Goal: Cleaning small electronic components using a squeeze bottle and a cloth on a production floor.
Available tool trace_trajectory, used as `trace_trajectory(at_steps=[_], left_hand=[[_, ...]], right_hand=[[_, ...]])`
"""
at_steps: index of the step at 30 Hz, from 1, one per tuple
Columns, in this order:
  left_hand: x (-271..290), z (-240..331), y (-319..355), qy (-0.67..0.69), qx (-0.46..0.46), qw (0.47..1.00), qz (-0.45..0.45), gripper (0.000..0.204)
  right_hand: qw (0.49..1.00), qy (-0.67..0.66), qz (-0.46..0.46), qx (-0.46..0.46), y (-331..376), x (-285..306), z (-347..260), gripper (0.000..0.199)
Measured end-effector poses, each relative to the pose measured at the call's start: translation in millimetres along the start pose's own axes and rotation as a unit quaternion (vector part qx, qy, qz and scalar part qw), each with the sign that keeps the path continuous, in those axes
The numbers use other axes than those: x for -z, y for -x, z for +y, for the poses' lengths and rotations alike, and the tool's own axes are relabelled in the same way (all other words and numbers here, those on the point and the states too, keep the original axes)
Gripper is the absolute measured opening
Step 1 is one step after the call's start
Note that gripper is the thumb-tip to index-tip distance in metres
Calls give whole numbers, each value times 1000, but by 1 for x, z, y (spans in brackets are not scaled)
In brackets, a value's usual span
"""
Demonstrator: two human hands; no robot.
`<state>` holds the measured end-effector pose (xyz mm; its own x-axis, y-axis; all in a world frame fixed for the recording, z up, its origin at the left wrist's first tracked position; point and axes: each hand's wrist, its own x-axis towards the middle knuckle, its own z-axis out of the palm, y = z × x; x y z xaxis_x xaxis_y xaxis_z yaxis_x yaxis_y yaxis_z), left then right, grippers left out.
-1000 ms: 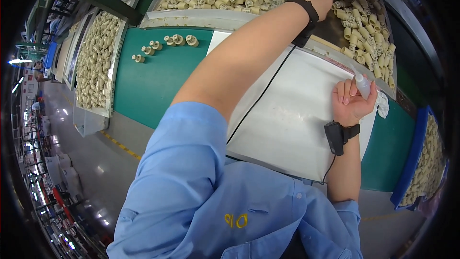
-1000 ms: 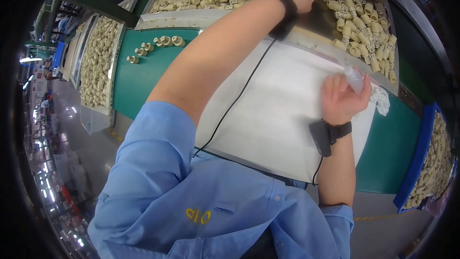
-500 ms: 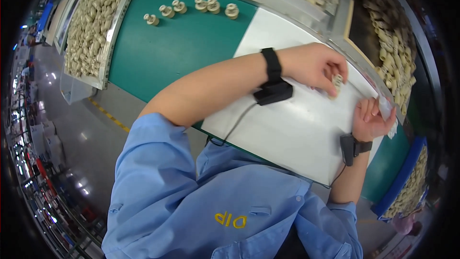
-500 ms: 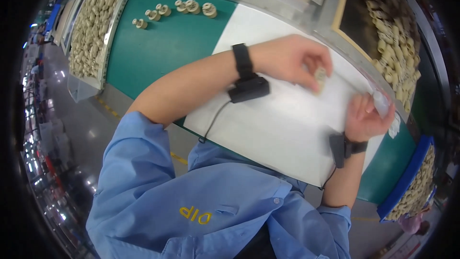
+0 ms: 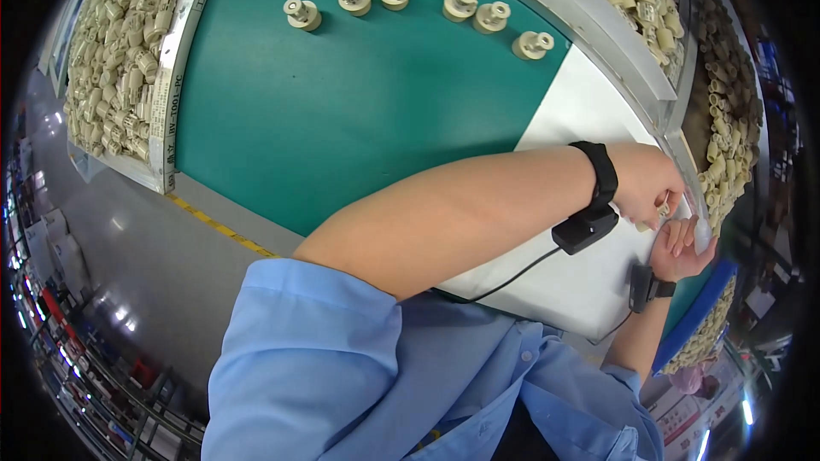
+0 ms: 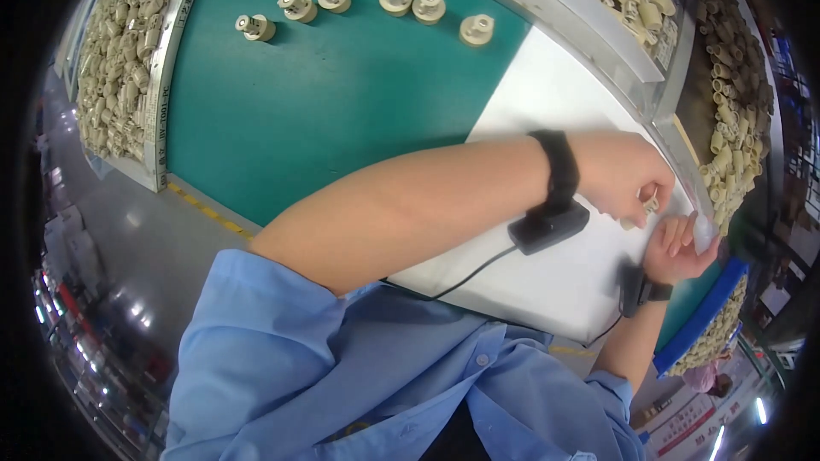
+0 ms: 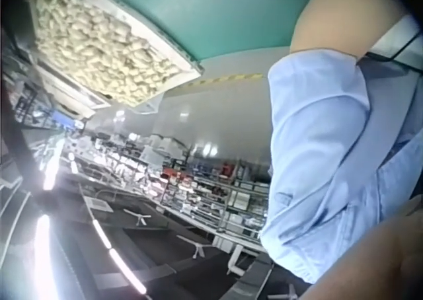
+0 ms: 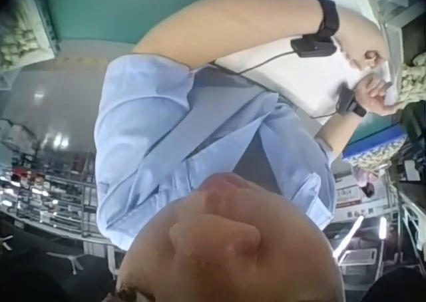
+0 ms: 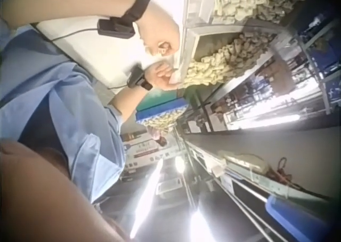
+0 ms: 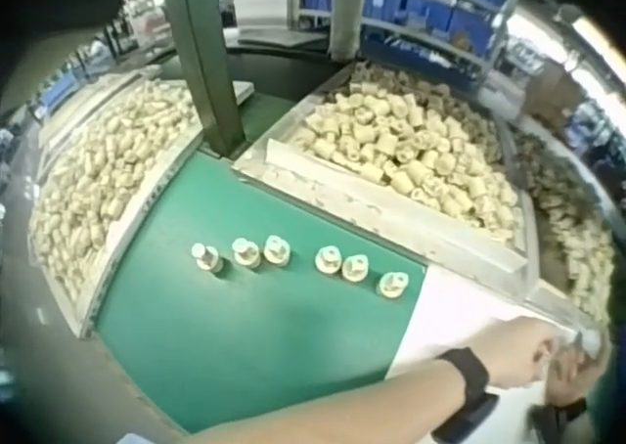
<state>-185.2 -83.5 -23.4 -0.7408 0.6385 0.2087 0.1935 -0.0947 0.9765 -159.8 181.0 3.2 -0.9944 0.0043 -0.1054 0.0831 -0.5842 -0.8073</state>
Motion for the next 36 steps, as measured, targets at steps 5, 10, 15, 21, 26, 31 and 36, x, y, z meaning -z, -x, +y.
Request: trace_trajectory(at_steps=[5,10,15,21,26,31,36], left_hand=[[0,-4,-4,-12,-9,1000,-1,28],[4,1,0,-22,-20,999,-17,26],[7,3,5,6,-13,1000,-15,24],[11,10,11,94,19,995,6,22],[4,6,-1,188,54,980,41,14],[-3,12,2,67,104,992,30,14],[-16,22,23,-95,70,981,155,14]], right_hand=[[1000,20,-6,-16,-7,22,-11,44],[997,-15,-55,-46,-9,40,-15,39],[998,-15,-56,-33,-9,44,-13,40],[997,-62,-43,-28,-9,29,-5,50],[994,-110,-2,1,-6,14,-2,45],[993,-96,72,-23,-2,-15,1,52],[989,-78,123,-11,-13,-33,7,56]])
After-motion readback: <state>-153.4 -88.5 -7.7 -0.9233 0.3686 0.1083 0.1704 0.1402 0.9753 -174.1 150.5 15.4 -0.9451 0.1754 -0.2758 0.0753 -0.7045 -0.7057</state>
